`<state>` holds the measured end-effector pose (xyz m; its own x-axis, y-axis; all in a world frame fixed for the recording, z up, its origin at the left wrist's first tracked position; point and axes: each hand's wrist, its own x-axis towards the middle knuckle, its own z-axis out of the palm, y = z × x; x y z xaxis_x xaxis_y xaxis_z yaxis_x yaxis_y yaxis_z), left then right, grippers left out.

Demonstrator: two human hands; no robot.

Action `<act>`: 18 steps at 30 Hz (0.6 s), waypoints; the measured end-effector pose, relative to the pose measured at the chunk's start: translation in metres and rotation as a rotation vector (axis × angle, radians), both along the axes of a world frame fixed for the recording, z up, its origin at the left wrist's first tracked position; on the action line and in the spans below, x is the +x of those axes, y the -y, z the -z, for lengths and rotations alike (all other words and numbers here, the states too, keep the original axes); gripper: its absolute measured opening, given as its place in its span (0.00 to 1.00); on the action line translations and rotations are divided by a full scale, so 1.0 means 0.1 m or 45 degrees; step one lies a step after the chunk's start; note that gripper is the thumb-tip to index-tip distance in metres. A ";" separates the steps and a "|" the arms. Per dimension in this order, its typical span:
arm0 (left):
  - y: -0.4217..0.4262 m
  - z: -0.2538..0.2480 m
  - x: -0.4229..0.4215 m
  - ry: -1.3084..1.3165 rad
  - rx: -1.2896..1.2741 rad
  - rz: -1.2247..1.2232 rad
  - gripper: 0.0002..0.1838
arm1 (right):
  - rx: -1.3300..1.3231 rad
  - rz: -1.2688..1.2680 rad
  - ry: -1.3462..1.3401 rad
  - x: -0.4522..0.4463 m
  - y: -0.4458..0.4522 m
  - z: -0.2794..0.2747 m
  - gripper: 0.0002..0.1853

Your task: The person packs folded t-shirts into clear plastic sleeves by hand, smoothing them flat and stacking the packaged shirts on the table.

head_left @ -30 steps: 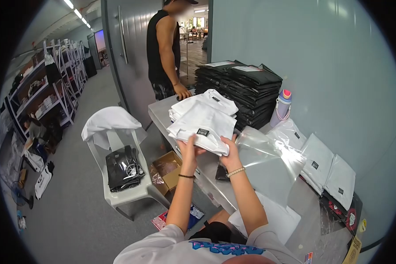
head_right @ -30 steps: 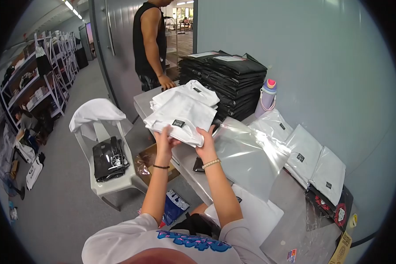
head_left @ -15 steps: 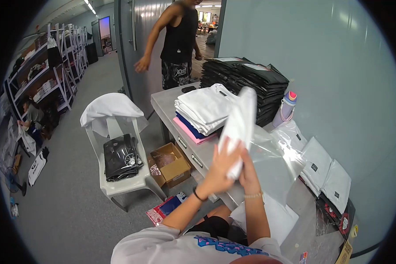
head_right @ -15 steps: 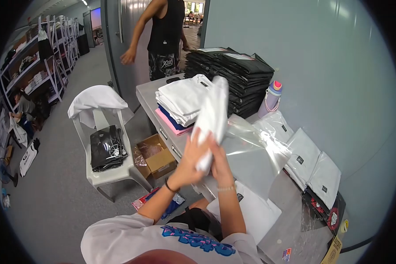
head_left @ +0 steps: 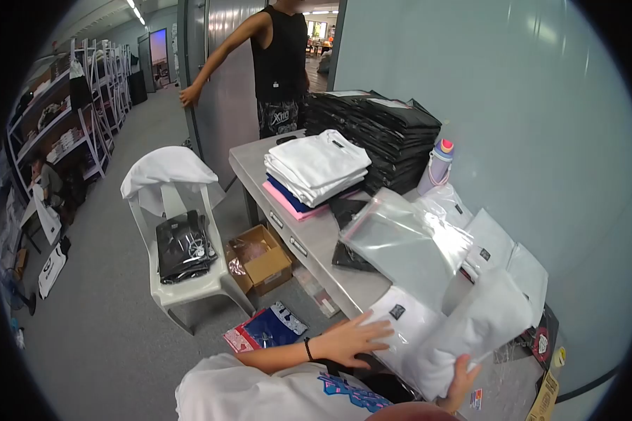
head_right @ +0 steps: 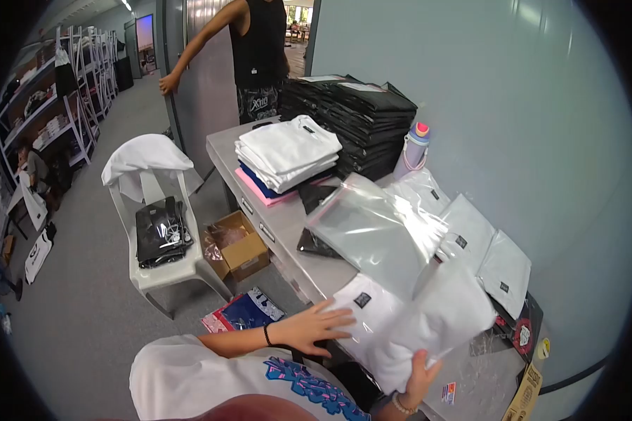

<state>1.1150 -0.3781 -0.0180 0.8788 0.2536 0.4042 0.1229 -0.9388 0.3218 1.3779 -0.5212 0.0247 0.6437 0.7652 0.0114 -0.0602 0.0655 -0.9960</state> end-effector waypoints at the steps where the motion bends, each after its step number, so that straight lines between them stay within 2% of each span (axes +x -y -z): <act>1: 0.00 0.12 0.03 -0.046 0.068 -0.063 0.28 | 0.081 0.052 -0.066 0.01 0.16 -0.04 0.32; 3: 0.01 0.37 0.11 -0.137 0.199 -0.187 0.29 | 0.242 0.158 -0.193 0.02 0.47 -0.08 0.34; 6: 0.03 0.40 0.17 -0.149 0.357 -0.240 0.31 | 0.302 0.111 -0.143 0.16 0.89 0.07 0.38; 10: 0.05 0.37 0.21 -0.113 0.339 -0.251 0.27 | 0.396 -0.001 -0.128 -0.09 1.21 -0.06 0.39; 12: 0.08 0.28 0.20 -0.148 0.246 -0.266 0.25 | 0.354 -0.008 -0.097 -0.10 1.35 0.05 0.37; 16: 0.10 0.30 0.19 -0.139 0.328 -0.262 0.22 | 0.201 0.040 -0.164 -0.21 1.56 0.22 0.32; 18: 0.10 0.29 0.19 -0.083 0.322 -0.247 0.19 | 0.265 -0.052 -0.196 -0.24 1.60 0.26 0.32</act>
